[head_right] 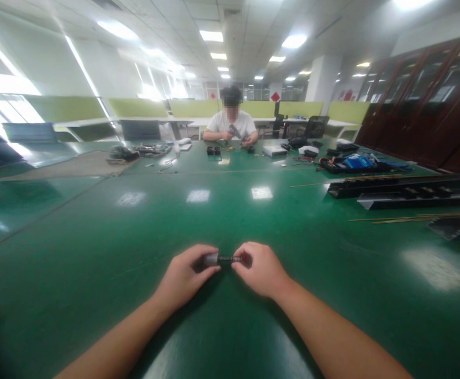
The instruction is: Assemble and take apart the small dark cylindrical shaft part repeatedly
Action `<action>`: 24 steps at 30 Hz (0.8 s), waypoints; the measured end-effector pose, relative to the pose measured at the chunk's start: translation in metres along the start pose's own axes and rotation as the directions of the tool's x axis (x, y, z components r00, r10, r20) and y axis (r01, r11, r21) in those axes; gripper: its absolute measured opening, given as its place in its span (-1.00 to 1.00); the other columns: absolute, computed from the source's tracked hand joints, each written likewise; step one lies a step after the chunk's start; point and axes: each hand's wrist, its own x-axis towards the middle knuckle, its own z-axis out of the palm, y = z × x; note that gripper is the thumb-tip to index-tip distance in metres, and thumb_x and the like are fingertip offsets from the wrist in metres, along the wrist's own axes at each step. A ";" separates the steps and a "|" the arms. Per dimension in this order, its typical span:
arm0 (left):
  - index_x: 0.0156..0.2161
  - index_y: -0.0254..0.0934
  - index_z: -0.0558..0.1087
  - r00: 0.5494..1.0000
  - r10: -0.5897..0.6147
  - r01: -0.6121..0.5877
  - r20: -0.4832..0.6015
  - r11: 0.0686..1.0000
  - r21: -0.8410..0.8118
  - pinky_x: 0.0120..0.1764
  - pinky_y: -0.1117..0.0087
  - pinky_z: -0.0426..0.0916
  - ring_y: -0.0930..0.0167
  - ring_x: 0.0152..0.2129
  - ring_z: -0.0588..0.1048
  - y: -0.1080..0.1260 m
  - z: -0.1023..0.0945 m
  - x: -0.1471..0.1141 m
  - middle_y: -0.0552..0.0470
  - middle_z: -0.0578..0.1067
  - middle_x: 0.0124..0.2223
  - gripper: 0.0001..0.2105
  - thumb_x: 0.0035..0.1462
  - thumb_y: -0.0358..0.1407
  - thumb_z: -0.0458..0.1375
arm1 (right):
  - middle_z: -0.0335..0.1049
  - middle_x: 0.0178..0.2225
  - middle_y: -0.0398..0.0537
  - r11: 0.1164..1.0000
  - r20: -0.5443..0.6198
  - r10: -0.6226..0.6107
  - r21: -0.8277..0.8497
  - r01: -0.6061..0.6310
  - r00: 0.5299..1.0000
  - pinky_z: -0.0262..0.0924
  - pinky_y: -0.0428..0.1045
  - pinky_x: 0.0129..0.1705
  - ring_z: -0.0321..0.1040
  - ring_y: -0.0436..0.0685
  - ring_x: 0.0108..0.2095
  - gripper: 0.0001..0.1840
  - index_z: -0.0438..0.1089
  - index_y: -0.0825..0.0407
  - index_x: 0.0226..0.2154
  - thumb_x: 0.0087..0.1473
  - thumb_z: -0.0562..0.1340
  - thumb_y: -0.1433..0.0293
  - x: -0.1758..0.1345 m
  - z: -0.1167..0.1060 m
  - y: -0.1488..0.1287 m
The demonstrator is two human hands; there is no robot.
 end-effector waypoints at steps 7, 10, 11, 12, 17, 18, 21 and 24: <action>-0.10 -0.17 0.51 1.000 0.002 -0.002 -0.003 1.000 0.006 -0.11 0.31 0.46 0.34 -0.23 0.53 0.000 -0.001 0.000 0.02 0.56 -0.16 -0.74 0.06 -0.35 0.31 | 0.47 -0.43 -0.14 1.000 0.000 -0.013 0.000 0.013 1.000 0.17 -0.07 -0.35 0.35 0.05 -0.41 -0.96 0.49 0.01 -0.38 0.02 0.32 0.45 0.000 -0.001 0.001; -0.11 -0.18 0.51 1.000 0.007 -0.007 -0.011 1.000 0.001 -0.10 0.30 0.47 0.33 -0.23 0.54 0.000 -0.001 0.001 0.01 0.56 -0.15 -0.74 0.06 -0.35 0.31 | 0.47 -0.43 -0.13 1.000 -0.007 -0.017 -0.004 0.017 1.000 0.18 -0.07 -0.35 0.35 0.05 -0.41 -0.96 0.49 0.01 -0.39 0.02 0.31 0.45 0.000 -0.001 0.001; -0.11 -0.18 0.51 1.000 0.006 -0.006 -0.013 1.000 0.001 -0.10 0.30 0.47 0.33 -0.23 0.54 0.000 -0.001 0.001 0.01 0.56 -0.15 -0.74 0.06 -0.35 0.31 | 0.47 -0.43 -0.13 1.000 -0.009 -0.017 -0.005 0.017 1.000 0.18 -0.07 -0.36 0.35 0.05 -0.41 -0.97 0.49 0.01 -0.39 0.02 0.31 0.45 0.000 -0.001 0.002; -0.11 -0.18 0.51 1.000 0.004 -0.004 -0.014 1.000 0.000 -0.09 0.30 0.46 0.33 -0.23 0.54 0.000 -0.001 0.001 0.01 0.56 -0.15 -0.74 0.06 -0.35 0.31 | 0.47 -0.43 -0.13 1.000 -0.010 -0.017 -0.007 0.017 1.000 0.18 -0.07 -0.36 0.35 0.05 -0.42 -0.97 0.49 0.01 -0.39 0.02 0.31 0.45 0.000 -0.001 0.002; -0.11 -0.16 0.51 1.000 -0.011 0.011 -0.007 1.000 0.000 -0.09 0.32 0.45 0.35 -0.22 0.53 -0.001 -0.002 0.001 0.03 0.56 -0.14 -0.74 0.06 -0.34 0.31 | 0.47 -0.43 -0.13 1.000 -0.014 -0.012 -0.014 0.012 1.000 0.17 -0.07 -0.36 0.34 0.05 -0.42 -0.97 0.49 0.01 -0.39 0.01 0.31 0.45 0.000 -0.002 0.001; -0.11 -0.16 0.51 1.000 -0.011 0.011 -0.010 1.000 0.003 -0.09 0.32 0.45 0.35 -0.22 0.53 -0.001 -0.002 0.001 0.03 0.56 -0.14 -0.74 0.06 -0.35 0.31 | 0.47 -0.43 -0.13 1.000 -0.013 -0.012 -0.015 0.011 1.000 0.17 -0.07 -0.36 0.34 0.05 -0.42 -0.97 0.49 0.01 -0.39 0.01 0.31 0.45 0.000 -0.002 0.001; -0.11 -0.17 0.51 1.000 -0.009 0.009 -0.013 1.000 0.008 -0.10 0.30 0.46 0.34 -0.22 0.53 -0.001 -0.002 0.001 0.02 0.56 -0.14 -0.75 0.06 -0.34 0.31 | 0.46 -0.44 -0.14 1.000 -0.014 -0.010 -0.012 0.010 1.000 0.17 -0.07 -0.36 0.34 0.05 -0.42 -0.97 0.49 0.02 -0.39 0.02 0.31 0.45 0.001 -0.002 0.001; -0.11 -0.19 0.51 1.000 -0.007 0.007 -0.009 1.000 0.001 -0.11 0.30 0.46 0.32 -0.22 0.53 -0.001 -0.002 0.001 -0.01 0.56 -0.14 -0.76 0.07 -0.34 0.29 | 0.47 -0.43 -0.13 1.000 -0.016 -0.007 -0.005 0.006 1.000 0.17 -0.07 -0.36 0.34 0.05 -0.42 -0.97 0.49 0.02 -0.39 0.02 0.31 0.45 0.000 -0.002 0.001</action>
